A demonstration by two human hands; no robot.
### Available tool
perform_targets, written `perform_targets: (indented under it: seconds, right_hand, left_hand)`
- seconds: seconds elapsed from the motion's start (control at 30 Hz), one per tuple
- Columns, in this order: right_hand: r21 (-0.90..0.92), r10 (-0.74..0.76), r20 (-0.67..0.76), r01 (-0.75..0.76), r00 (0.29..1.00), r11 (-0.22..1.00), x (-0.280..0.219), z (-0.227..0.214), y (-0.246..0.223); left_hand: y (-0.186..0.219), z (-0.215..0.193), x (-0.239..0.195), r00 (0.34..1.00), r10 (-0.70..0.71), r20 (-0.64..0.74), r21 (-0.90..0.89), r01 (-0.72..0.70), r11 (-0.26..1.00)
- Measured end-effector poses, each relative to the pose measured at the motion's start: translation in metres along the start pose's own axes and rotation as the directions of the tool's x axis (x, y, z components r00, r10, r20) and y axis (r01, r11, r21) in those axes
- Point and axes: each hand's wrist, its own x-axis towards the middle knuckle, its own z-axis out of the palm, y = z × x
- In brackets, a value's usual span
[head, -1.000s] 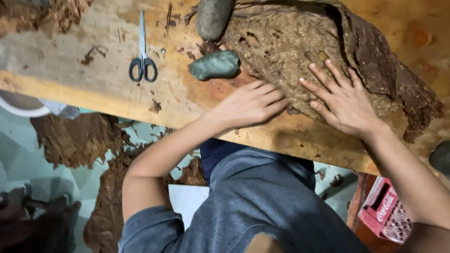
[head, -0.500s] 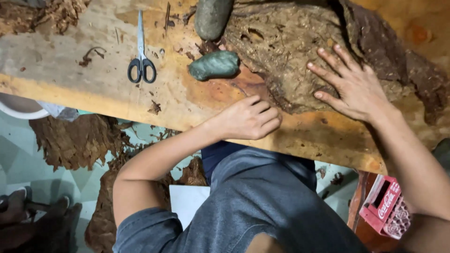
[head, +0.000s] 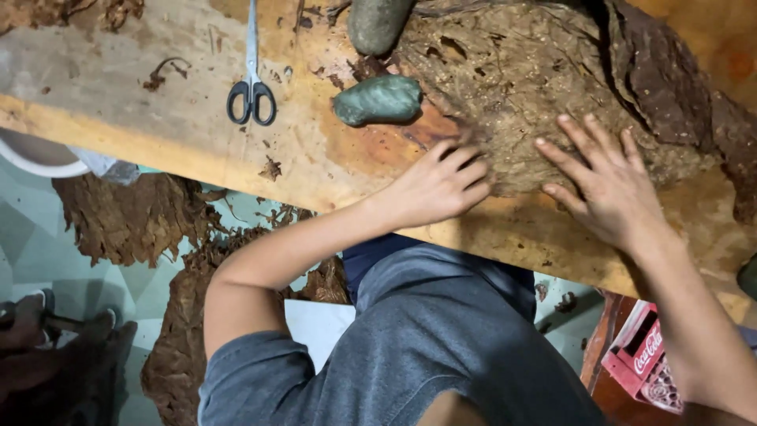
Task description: Spreading, smoothing, and removing stems from tobacco leaves on a wooden table using hands and stones as weights.
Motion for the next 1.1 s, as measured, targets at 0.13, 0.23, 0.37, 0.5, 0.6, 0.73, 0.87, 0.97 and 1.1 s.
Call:
perform_targets:
  seconds: [0.13, 0.23, 0.37, 0.5, 0.6, 0.73, 0.87, 0.97, 1.1]
  right_hand:
    - [-0.016, 0.049, -0.003, -0.049, 0.999, 0.999, -0.009, -0.011, -0.010]
    - [-0.157, -0.020, -0.153, -0.005, 0.988, 0.988, -0.012, -0.008, -0.030]
    - [-0.250, -0.426, -0.418, 0.349, 0.803, 0.903, 0.001, -0.014, -0.064]
    - [-0.093, -0.358, -0.050, 0.352, 0.933, 0.931, -0.012, 0.035, -0.067]
    - [-0.176, -0.360, -0.077, 0.343, 0.930, 0.923, -0.013, 0.039, -0.075]
    - [-0.121, -0.334, -0.130, 0.319, 0.934, 0.940, -0.015, 0.043, -0.088]
    - [-0.330, -0.421, -0.166, 0.352, 0.892, 0.876, -0.014, 0.077, -0.087]
    - [-0.082, -0.386, -0.236, 0.377, 0.892, 0.923, -0.013, 0.080, -0.092]
    - [-0.011, -0.414, -0.258, 0.426, 0.873, 0.905, -0.009, 0.070, -0.100]
  left_hand:
    - [0.016, -0.011, -0.021, 0.999, 0.029, 0.035, 0.035, -0.031, 0.999]
    - [0.032, -0.019, -0.026, 0.999, 0.016, 0.032, 0.056, -0.018, 0.998]
    - [0.040, -0.027, -0.029, 0.998, -0.031, 0.049, 0.035, 0.029, 0.999]
    - [0.020, -0.036, -0.034, 0.994, -0.047, 0.099, 0.060, 0.041, 0.997]
    - [-0.017, -0.064, -0.021, 0.979, -0.202, -0.024, -0.130, 0.197, 0.972]
    - [-0.064, -0.058, -0.034, 0.756, -0.652, 0.059, 0.216, 0.628, 0.748]
    - [-0.065, -0.057, -0.036, 0.664, -0.742, 0.094, 0.089, 0.736, 0.671]
    - [-0.069, -0.047, -0.061, 0.537, -0.844, 0.004, -0.159, 0.833, 0.529]
    - [-0.063, -0.068, -0.045, 0.596, -0.803, 0.021, -0.400, 0.741, 0.539]
